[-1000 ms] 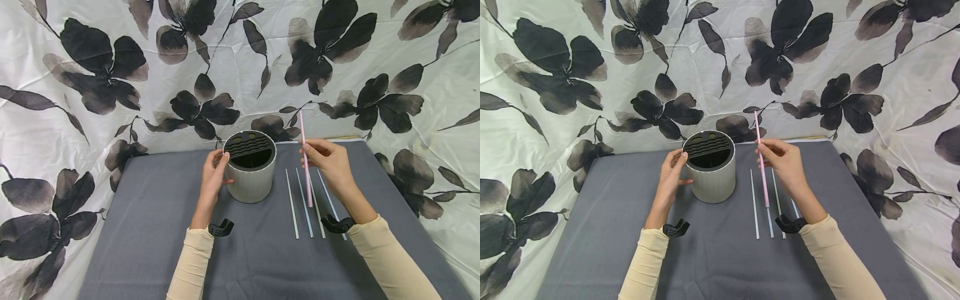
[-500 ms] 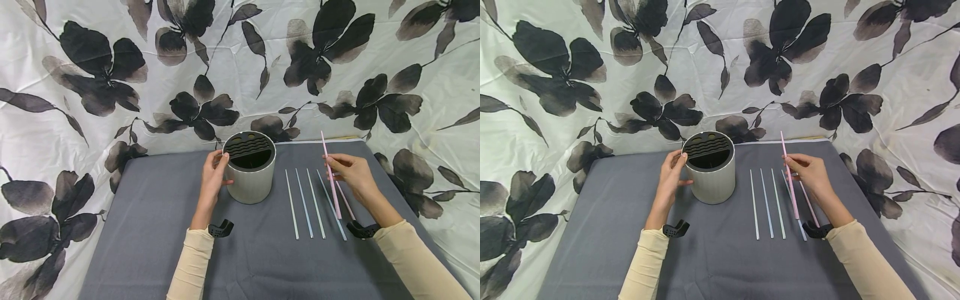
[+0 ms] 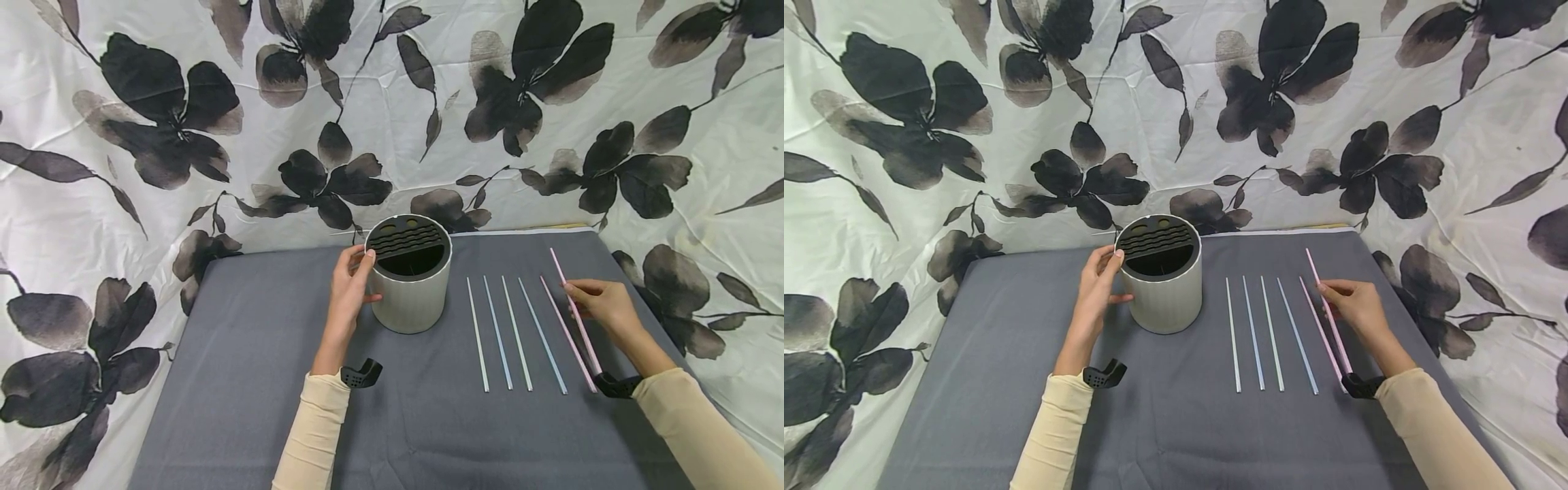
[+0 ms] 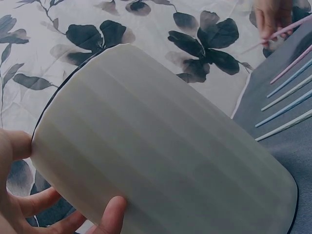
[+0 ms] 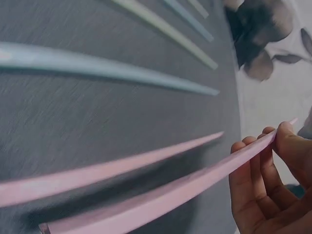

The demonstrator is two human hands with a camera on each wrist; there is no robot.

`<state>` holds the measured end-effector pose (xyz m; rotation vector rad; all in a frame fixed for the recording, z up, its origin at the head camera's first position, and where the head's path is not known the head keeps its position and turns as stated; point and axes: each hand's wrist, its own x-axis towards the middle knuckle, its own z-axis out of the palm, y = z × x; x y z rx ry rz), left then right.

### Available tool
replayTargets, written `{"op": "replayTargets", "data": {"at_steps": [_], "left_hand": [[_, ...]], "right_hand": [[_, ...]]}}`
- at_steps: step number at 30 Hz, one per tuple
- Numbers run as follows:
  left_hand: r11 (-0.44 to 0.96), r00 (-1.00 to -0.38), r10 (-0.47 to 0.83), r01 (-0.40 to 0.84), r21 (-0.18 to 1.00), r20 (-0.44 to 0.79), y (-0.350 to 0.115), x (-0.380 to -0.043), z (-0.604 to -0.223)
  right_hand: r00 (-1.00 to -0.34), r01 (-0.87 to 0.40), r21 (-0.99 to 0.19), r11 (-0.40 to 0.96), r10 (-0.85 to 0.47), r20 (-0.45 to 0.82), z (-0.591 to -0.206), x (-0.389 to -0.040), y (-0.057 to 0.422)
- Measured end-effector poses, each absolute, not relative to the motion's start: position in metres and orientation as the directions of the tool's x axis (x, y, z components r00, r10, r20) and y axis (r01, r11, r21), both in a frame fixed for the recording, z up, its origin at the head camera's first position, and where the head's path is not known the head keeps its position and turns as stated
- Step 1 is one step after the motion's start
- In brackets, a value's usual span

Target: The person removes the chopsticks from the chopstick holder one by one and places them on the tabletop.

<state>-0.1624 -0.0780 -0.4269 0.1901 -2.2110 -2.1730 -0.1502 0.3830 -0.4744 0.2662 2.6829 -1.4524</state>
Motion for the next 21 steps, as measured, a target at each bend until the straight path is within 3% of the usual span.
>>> {"op": "replayTargets", "data": {"at_steps": [12, 21], "left_hand": [[0.013, -0.991, -0.123, -0.057, 0.998, -0.055, -0.080, -0.161, -0.428], [0.030, -0.990, -0.126, -0.064, 0.997, -0.060, -0.081, -0.167, -0.425]], "right_hand": [[-0.981, 0.188, -0.688, 0.701, 0.175, -0.089, -0.515, -0.144, 0.406], [-0.988, 0.109, -0.602, 0.791, 0.154, 0.024, -0.528, -0.146, 0.406]]}}
